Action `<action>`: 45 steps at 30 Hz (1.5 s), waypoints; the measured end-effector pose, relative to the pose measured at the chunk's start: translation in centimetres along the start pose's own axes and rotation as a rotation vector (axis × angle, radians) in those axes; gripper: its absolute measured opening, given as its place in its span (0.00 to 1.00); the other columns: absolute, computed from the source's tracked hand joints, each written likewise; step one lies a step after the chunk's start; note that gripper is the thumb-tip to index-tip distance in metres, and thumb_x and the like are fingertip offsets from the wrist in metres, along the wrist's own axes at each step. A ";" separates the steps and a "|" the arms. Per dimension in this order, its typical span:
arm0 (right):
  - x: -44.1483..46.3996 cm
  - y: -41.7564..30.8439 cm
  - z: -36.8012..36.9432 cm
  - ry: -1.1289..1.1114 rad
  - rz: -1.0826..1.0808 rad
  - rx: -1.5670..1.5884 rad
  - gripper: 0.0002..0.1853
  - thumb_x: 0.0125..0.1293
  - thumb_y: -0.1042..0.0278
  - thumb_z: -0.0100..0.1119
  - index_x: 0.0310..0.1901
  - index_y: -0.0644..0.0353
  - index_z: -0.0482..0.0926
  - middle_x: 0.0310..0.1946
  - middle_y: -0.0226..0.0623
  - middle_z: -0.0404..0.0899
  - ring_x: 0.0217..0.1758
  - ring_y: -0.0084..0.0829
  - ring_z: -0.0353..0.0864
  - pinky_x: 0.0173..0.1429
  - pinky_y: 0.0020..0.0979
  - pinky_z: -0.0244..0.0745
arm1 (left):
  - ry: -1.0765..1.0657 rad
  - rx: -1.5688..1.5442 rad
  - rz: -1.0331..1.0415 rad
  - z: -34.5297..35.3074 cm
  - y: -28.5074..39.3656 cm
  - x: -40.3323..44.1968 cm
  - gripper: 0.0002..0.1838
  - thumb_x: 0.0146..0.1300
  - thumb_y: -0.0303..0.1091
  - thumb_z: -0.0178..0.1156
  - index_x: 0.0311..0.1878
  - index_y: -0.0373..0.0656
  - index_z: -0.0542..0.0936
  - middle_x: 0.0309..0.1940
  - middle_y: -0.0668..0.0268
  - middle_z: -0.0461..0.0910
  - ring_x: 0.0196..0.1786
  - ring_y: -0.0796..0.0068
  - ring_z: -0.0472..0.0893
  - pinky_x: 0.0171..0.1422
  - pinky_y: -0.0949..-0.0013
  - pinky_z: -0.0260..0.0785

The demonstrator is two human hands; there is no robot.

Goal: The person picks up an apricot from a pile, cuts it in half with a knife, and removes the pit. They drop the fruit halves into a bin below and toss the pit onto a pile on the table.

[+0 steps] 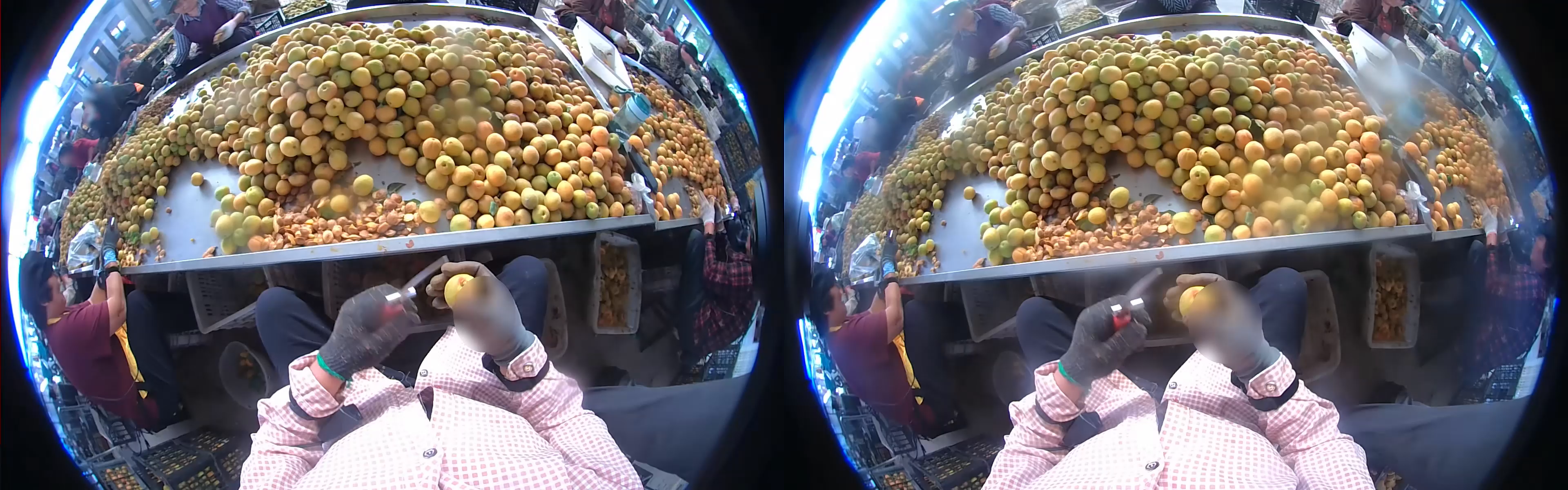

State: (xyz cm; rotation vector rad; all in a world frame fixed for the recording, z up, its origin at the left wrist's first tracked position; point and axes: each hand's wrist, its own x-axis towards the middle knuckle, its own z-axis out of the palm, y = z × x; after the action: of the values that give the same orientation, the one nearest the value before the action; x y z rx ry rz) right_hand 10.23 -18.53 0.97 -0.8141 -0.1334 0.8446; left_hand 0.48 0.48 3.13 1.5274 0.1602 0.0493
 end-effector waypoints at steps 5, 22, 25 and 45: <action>-0.3 0.2 0.8 -0.139 -0.180 0.023 0.23 0.51 0.85 0.67 0.48 0.60 0.70 0.48 0.39 0.76 0.53 0.28 0.77 0.58 0.31 0.75 | -0.057 0.387 0.173 0.9 -0.5 -2.1 0.16 0.56 0.25 0.66 0.49 0.38 0.79 0.40 0.61 0.81 0.41 0.73 0.80 0.45 0.71 0.71; -1.3 2.2 3.7 -0.171 -0.226 0.215 0.24 0.51 0.88 0.64 0.48 0.55 0.70 0.42 0.35 0.75 0.49 0.29 0.76 0.71 0.44 0.61 | -0.002 0.805 0.268 1.6 -2.1 -2.7 0.19 0.52 0.30 0.63 0.50 0.49 0.78 0.32 0.56 0.81 0.32 0.53 0.81 0.33 0.55 0.72; -1.0 2.4 3.6 -0.205 -0.234 0.241 0.23 0.52 0.88 0.63 0.48 0.55 0.70 0.44 0.36 0.75 0.51 0.29 0.76 0.72 0.43 0.59 | -0.005 0.811 0.325 1.6 -2.8 -2.2 0.18 0.52 0.30 0.63 0.49 0.49 0.78 0.30 0.57 0.81 0.31 0.53 0.81 0.32 0.55 0.72; 0.2 -0.7 3.7 0.000 -0.286 0.022 0.31 0.53 0.77 0.64 0.61 0.61 0.67 0.47 0.39 0.75 0.53 0.35 0.78 0.75 0.41 0.53 | 0.061 0.370 0.228 1.9 -9.3 -4.3 0.04 0.61 0.28 0.62 0.39 0.40 0.80 0.33 0.57 0.81 0.35 0.58 0.82 0.39 0.66 0.73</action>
State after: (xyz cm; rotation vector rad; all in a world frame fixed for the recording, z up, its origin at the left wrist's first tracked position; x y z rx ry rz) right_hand 9.32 -16.47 3.94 -0.7526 -0.2346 0.5755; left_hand -4.13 -2.43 -5.70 1.9098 0.0434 0.2592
